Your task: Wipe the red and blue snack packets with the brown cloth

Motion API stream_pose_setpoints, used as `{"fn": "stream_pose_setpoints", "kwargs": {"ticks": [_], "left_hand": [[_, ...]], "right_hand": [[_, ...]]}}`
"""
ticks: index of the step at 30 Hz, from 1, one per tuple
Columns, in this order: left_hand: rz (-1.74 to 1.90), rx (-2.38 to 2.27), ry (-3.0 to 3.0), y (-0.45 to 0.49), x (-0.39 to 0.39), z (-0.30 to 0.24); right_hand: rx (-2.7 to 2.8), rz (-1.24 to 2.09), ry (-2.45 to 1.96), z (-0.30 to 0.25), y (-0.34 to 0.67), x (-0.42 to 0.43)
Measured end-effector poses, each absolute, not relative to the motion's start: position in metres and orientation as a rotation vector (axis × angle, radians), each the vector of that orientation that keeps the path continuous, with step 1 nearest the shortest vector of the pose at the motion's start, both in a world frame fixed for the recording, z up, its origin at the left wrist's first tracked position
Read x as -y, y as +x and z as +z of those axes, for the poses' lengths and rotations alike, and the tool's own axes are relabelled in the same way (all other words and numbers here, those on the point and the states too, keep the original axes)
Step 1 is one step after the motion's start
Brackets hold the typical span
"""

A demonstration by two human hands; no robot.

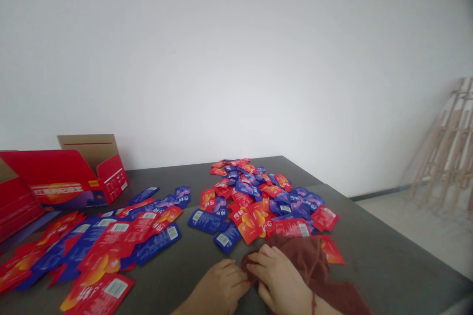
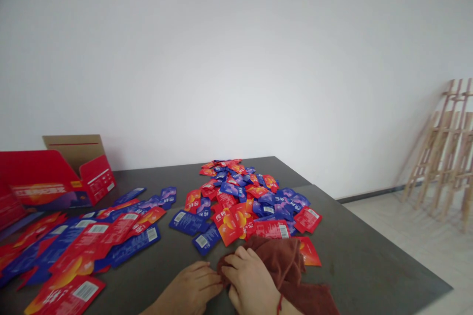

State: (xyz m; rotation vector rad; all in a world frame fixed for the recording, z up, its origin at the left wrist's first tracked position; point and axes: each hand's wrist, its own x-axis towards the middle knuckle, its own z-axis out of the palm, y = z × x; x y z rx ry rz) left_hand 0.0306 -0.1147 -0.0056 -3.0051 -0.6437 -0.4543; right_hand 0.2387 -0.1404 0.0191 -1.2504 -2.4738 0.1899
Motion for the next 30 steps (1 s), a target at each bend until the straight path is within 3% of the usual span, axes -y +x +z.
{"fn": "stream_pose_setpoints", "kwargs": {"ticks": [10,21,30], "left_hand": [[-0.504,0.633,-3.032,0.03,0.114,-0.007],[-0.395,0.704,-3.107,0.033,0.119,0.021],[-0.483,0.699,-3.1,0.033,0.121,0.023]], "right_hand": [[2.242,-0.068,-1.486,0.01,0.301,0.139],[2.484,0.166,-1.202,0.023,0.257,0.134],[2.251,-0.013,-1.51,0.003,0.314,0.142]]}}
